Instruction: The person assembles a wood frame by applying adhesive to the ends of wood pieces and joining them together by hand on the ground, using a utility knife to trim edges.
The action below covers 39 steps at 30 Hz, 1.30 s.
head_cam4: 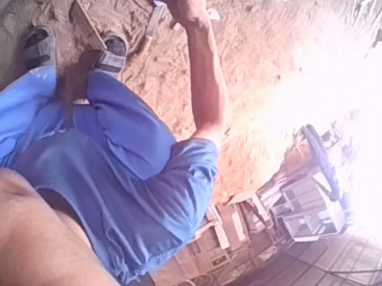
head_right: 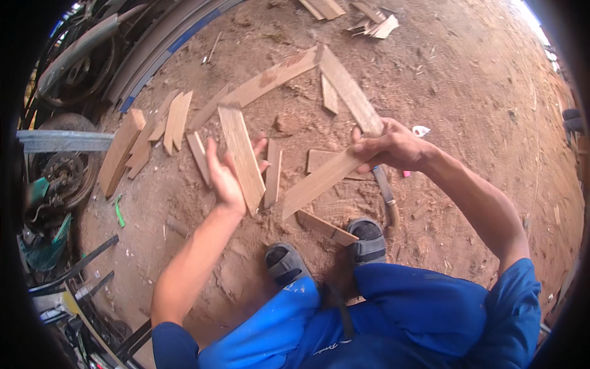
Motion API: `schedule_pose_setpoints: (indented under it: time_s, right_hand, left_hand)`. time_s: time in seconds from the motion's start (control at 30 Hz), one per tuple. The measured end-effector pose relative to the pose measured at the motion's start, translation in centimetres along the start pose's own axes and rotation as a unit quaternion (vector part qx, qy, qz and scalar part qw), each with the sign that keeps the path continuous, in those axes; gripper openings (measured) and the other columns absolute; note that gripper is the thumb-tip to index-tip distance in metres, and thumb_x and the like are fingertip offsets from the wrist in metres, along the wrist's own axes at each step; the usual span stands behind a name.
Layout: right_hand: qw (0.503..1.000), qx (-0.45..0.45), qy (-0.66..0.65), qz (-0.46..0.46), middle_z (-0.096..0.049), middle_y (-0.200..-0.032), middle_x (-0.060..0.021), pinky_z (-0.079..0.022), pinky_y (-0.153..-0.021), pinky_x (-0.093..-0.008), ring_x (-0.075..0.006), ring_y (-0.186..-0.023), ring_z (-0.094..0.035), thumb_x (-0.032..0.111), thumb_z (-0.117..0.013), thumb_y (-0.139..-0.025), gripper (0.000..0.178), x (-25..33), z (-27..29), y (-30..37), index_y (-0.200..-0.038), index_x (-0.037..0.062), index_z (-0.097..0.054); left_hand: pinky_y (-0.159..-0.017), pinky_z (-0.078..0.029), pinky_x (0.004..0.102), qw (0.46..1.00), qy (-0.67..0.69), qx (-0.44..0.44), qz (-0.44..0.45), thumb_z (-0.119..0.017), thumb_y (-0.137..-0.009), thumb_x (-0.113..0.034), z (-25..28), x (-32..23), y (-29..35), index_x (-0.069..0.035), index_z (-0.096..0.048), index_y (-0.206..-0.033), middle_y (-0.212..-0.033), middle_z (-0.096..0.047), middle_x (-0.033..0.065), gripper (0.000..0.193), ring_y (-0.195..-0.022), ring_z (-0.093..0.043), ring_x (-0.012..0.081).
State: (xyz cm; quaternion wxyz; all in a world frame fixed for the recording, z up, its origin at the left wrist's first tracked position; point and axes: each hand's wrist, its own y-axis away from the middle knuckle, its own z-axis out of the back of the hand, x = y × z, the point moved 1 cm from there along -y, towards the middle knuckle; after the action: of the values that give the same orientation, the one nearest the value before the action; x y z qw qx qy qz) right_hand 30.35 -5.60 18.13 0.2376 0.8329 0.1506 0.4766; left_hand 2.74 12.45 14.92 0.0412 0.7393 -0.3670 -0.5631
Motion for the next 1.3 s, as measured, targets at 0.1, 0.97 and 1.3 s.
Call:
schedule_pose_setpoints:
  time_s: [0.1, 0.97, 1.3]
  right_hand:
    - [0.998, 0.009, 0.03, -0.046, -0.062, -0.103, -0.0066, -0.07, -0.074, -0.0297, -0.0218, -0.09, -0.073, 0.0, -0.068, -0.094, 0.028, 0.7, -0.2, 0.3, -0.116, 0.0023, -0.051]
    - [0.451, -0.362, 0.787, 0.216, -0.053, -0.141, -0.021, -0.059, -0.098, -0.0399, -0.0344, -0.124, -0.058, -0.016, -0.048, -0.086, 0.05, 8.8, 23.4, -19.9, -0.132, 0.0002, -0.057]
    - [0.408, -0.371, 0.828, 0.102, -0.064, -0.13, -0.0155, -0.063, -0.088, -0.0381, -0.0314, -0.113, -0.067, 0.006, -0.055, -0.101, 0.043, 12.2, 23.1, -26.9, -0.142, 0.0188, -0.058]
  left_hand:
    - [-0.108, -0.046, 0.0518, 0.991, 0.099, 0.06, 0.066, -0.027, -0.097, -0.078, 3.9, -0.4, -0.7, 0.003, -0.047, -0.145, -0.129, -0.064, 0.0206, 0.096, -0.123, -0.061, 0.0313]
    - [-0.091, -0.058, 0.0337, 0.884, -0.363, 0.162, 0.247, -0.061, -0.104, -0.026, 13.2, 1.9, 0.2, -0.004, -0.058, -0.134, -0.127, -0.069, 0.0139, 0.037, -0.11, -0.069, 0.0202]
    - [-0.084, -0.052, 0.0275, 0.93, -0.282, -0.007, 0.236, -0.061, -0.104, -0.021, 18.1, 2.6, 6.0, -0.003, -0.061, -0.127, -0.119, -0.069, 0.009, 0.028, -0.102, -0.068, 0.016]
